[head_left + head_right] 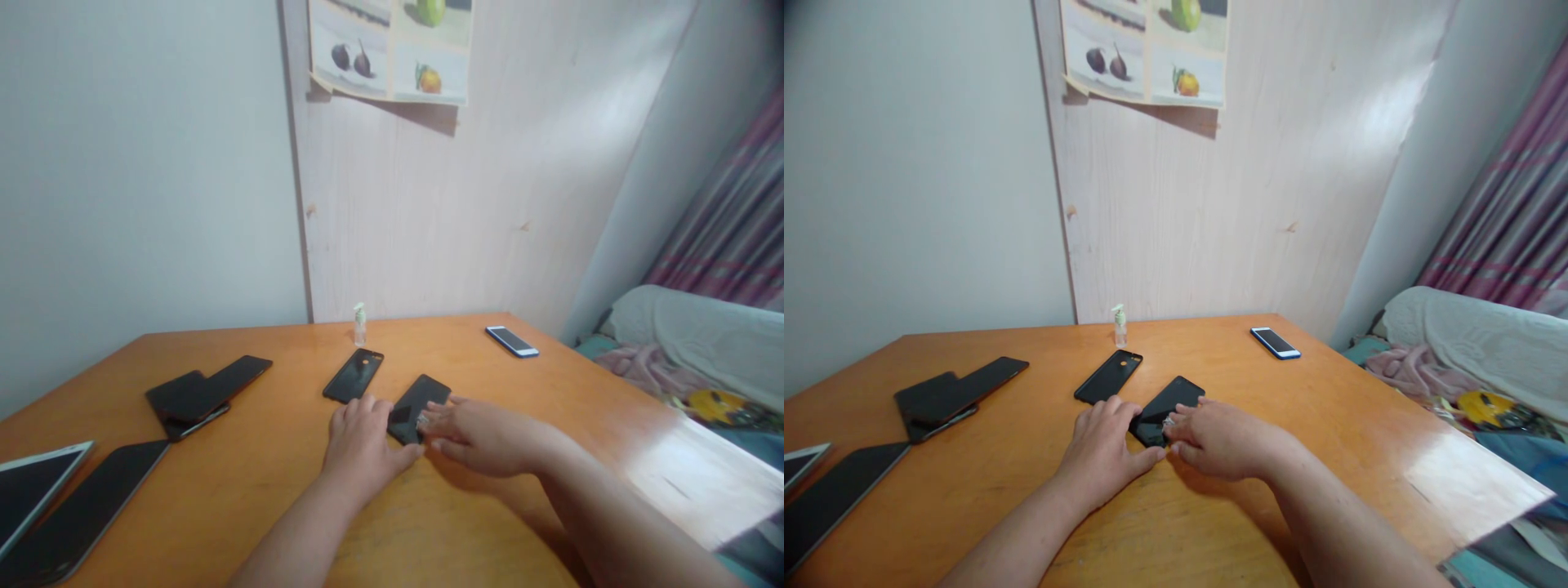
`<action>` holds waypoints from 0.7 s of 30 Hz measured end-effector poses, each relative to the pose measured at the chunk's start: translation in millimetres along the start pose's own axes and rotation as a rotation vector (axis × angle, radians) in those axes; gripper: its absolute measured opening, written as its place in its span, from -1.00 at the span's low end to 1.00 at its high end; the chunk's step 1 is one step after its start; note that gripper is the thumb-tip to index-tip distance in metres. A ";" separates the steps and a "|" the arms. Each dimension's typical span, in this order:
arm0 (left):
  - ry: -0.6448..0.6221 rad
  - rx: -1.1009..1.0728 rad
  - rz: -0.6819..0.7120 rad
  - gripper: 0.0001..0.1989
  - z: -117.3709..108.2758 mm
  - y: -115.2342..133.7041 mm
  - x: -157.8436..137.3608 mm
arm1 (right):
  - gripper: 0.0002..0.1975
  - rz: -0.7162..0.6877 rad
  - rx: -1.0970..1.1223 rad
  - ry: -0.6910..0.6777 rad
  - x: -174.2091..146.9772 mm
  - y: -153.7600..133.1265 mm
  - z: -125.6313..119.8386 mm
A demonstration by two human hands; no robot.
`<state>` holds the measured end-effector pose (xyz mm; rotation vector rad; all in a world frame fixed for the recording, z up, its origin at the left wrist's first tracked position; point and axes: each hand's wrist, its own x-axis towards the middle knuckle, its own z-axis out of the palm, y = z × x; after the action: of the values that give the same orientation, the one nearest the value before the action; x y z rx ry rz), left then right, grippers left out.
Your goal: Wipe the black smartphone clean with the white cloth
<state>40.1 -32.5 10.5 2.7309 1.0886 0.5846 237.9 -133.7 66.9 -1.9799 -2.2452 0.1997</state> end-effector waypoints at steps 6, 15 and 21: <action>-0.028 -0.006 -0.013 -0.42 -3.3 1.4 0.7 | -0.66 0.149 -0.113 -0.026 15.8 13.1 -0.8; 0.008 -0.016 -0.008 -0.46 -2.1 2.6 -0.2 | -0.64 -0.221 0.093 -0.191 6.4 -12.8 -13.7; 0.005 -0.006 0.001 -0.45 -1.3 1.2 0.6 | -0.57 0.193 -0.143 -0.008 25.4 11.6 5.5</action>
<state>40.8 -33.0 12.2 2.7262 1.0851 0.5939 245.0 -107.1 59.8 -2.2740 -2.1271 0.0687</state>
